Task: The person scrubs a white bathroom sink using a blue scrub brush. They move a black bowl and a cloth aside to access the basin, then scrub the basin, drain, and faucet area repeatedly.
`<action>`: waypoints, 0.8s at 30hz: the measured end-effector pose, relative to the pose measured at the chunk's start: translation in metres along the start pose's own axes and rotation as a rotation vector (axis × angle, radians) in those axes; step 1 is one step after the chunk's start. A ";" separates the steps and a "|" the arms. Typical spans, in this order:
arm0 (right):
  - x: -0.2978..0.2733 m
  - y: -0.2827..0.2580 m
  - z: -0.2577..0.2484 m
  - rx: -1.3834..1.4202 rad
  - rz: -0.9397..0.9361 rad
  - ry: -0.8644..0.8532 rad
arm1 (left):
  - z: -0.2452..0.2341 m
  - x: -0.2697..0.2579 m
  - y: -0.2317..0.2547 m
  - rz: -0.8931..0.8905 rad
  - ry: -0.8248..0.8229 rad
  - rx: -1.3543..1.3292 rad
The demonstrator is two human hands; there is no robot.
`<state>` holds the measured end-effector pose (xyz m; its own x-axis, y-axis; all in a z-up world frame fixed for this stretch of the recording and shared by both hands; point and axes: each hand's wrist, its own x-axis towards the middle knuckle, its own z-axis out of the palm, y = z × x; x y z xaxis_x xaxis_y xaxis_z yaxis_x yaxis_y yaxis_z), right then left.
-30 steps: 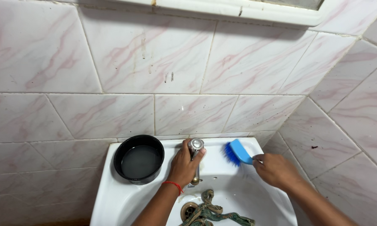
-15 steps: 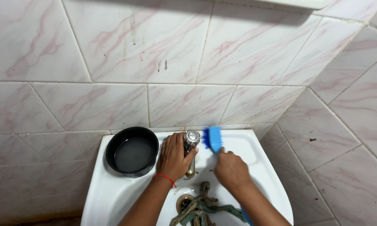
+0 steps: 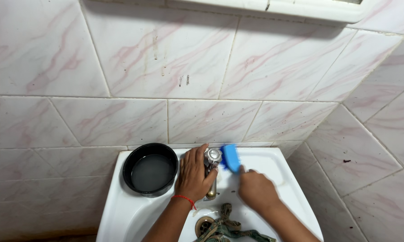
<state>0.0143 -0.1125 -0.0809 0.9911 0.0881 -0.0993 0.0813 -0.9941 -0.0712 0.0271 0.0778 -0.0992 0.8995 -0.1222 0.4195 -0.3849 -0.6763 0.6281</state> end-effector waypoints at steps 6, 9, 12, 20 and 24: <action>0.000 0.048 -0.069 -0.175 -0.008 -0.112 | -0.004 -0.004 -0.005 -0.101 -0.044 -0.205; 0.021 0.042 -0.096 -0.275 -0.168 -0.095 | -0.007 -0.003 -0.008 -0.120 0.020 -0.348; 0.040 0.035 -0.101 -0.353 -0.350 -0.047 | -0.007 -0.002 -0.010 -0.154 0.020 -0.383; 0.038 0.070 -0.106 -0.486 -0.411 -0.148 | -0.005 -0.003 -0.009 -0.193 -0.020 -0.339; 0.025 0.065 -0.092 -0.371 -0.413 -0.122 | -0.004 0.002 -0.001 -0.199 0.005 -0.347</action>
<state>0.0538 -0.1804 0.0033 0.8516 0.4594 -0.2523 0.5131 -0.8289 0.2227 0.0284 0.0812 -0.0970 0.9627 -0.0092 0.2703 -0.2512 -0.4011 0.8809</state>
